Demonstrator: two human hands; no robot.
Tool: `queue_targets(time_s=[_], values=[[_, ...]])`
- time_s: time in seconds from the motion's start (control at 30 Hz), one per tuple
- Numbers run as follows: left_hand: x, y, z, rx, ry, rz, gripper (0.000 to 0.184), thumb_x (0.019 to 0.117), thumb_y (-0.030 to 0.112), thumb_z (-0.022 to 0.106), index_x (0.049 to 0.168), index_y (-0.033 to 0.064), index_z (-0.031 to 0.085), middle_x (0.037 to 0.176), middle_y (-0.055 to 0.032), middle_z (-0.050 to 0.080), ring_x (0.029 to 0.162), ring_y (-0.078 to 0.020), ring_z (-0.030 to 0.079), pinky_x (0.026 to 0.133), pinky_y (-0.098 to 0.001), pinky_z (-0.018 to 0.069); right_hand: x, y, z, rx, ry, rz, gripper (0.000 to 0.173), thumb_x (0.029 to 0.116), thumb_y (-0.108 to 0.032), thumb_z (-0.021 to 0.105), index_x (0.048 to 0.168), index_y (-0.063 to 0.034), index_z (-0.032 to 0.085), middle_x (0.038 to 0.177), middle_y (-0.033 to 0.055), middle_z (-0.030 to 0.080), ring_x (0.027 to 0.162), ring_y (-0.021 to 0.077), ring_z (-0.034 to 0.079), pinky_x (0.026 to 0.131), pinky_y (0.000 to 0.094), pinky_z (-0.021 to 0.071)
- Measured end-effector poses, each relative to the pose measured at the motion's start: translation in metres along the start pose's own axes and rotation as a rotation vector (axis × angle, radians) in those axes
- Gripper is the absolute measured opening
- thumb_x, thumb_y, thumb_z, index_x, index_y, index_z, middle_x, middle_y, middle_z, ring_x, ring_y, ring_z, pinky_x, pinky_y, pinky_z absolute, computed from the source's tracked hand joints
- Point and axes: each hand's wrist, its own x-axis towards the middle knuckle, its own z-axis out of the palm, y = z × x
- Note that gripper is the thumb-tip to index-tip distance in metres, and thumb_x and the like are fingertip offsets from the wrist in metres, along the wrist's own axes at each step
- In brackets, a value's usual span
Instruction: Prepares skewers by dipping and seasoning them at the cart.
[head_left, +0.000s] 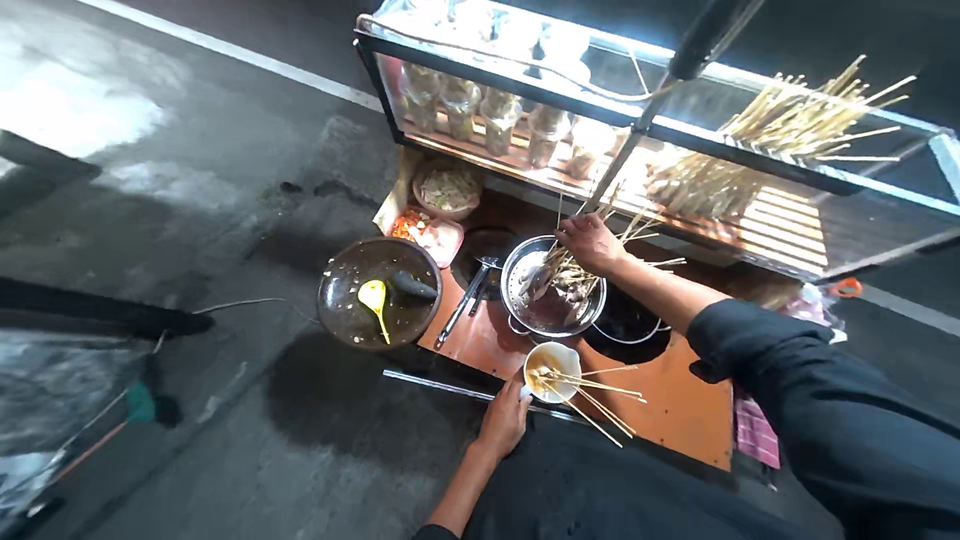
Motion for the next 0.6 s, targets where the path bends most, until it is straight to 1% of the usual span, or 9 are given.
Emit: queue_targets(time_s=[0.07,0.13,0.23,0.3,0.37,0.43,0.5,0.57,0.6], values=[[0.000,-0.002,0.003,0.002,0.008,-0.016,0.041,0.1090,0.032,0.044,0.133,0.0027,0.060,0.135,-0.0163,0.062,0.122,-0.0253,0.064,0.106,-0.0415,0.0523,0.018,-0.001,0.003,-0.118,-0.116,-0.062,0.058,0.0940,0.008,0.057,0.148,-0.0123,0.054,0.161,0.0122,0.044,0.153,0.0330,0.034,0.119,0.0606,0.0301],[0.000,-0.001,0.003,0.015,-0.013,-0.031,0.042,0.1094,0.032,0.043,0.136,0.0030,0.059,0.137,-0.0164,0.061,0.123,-0.0253,0.064,0.107,-0.0415,0.0521,0.033,0.003,0.011,-0.207,-0.246,-0.130,0.061,0.0945,0.009,0.057,0.151,-0.0138,0.052,0.163,0.0130,0.040,0.157,0.0338,0.025,0.124,0.0607,0.0207],[0.000,0.000,0.003,0.023,-0.028,-0.030,0.043,0.1095,0.032,0.043,0.136,0.0018,0.058,0.138,-0.0171,0.061,0.124,-0.0265,0.063,0.108,-0.0425,0.0512,0.045,0.011,0.023,-0.236,-0.414,-0.164,0.045,0.0917,0.002,0.065,0.136,-0.0036,0.064,0.147,0.0199,0.057,0.149,0.0398,0.037,0.128,0.0621,0.0123],[0.000,-0.002,0.005,0.028,-0.011,-0.024,0.043,0.1095,0.032,0.043,0.136,0.0021,0.058,0.137,-0.0167,0.061,0.125,-0.0267,0.063,0.108,-0.0427,0.0505,0.048,0.012,0.023,-0.199,-0.462,-0.161,0.032,0.0928,0.000,0.064,0.125,0.0009,0.070,0.131,0.0207,0.066,0.140,0.0401,0.048,0.128,0.0611,0.0127],[0.000,-0.002,0.007,0.031,-0.001,-0.031,0.043,0.1095,0.033,0.042,0.135,0.0027,0.059,0.137,-0.0164,0.062,0.126,-0.0273,0.062,0.109,-0.0429,0.0496,0.050,0.008,0.023,-0.192,-0.482,-0.179,0.026,0.0948,0.001,0.060,0.118,0.0026,0.072,0.122,0.0191,0.071,0.135,0.0390,0.053,0.128,0.0596,0.0124],[-0.001,-0.002,0.008,0.028,0.006,-0.026,0.043,0.1096,0.032,0.042,0.134,0.0018,0.060,0.138,-0.0168,0.061,0.128,-0.0279,0.061,0.111,-0.0431,0.0480,0.049,0.000,0.020,-0.215,-0.462,-0.211,0.022,0.0978,0.002,0.054,0.110,0.0045,0.073,0.114,0.0186,0.072,0.127,0.0377,0.058,0.127,0.0584,0.0165],[-0.001,-0.003,0.009,0.023,0.006,-0.016,0.043,0.1098,0.031,0.042,0.136,0.0015,0.059,0.142,-0.0171,0.059,0.133,-0.0282,0.058,0.114,-0.0431,0.0458,0.048,-0.008,0.019,-0.280,-0.430,-0.247,0.022,0.0979,0.001,0.052,0.105,0.0052,0.073,0.113,0.0196,0.071,0.122,0.0372,0.060,0.121,0.0586,0.0280],[0.000,-0.005,0.009,0.029,0.004,-0.008,0.043,0.1100,0.032,0.041,0.134,0.0008,0.060,0.139,-0.0184,0.061,0.131,-0.0299,0.058,0.113,-0.0434,0.0460,0.047,-0.013,0.022,-0.314,-0.439,-0.217,0.021,0.0968,-0.002,0.054,0.106,0.0041,0.073,0.119,0.0197,0.068,0.119,0.0361,0.061,0.109,0.0555,0.0397],[0.001,-0.005,0.008,0.032,-0.002,-0.007,0.044,0.1101,0.032,0.041,0.134,0.0004,0.059,0.138,-0.0189,0.061,0.131,-0.0308,0.059,0.113,-0.0439,0.0461,0.045,-0.015,0.025,-0.316,-0.465,-0.177,0.022,0.0975,-0.002,0.054,0.110,0.0050,0.072,0.121,0.0208,0.068,0.119,0.0368,0.061,0.107,0.0556,0.0416]])
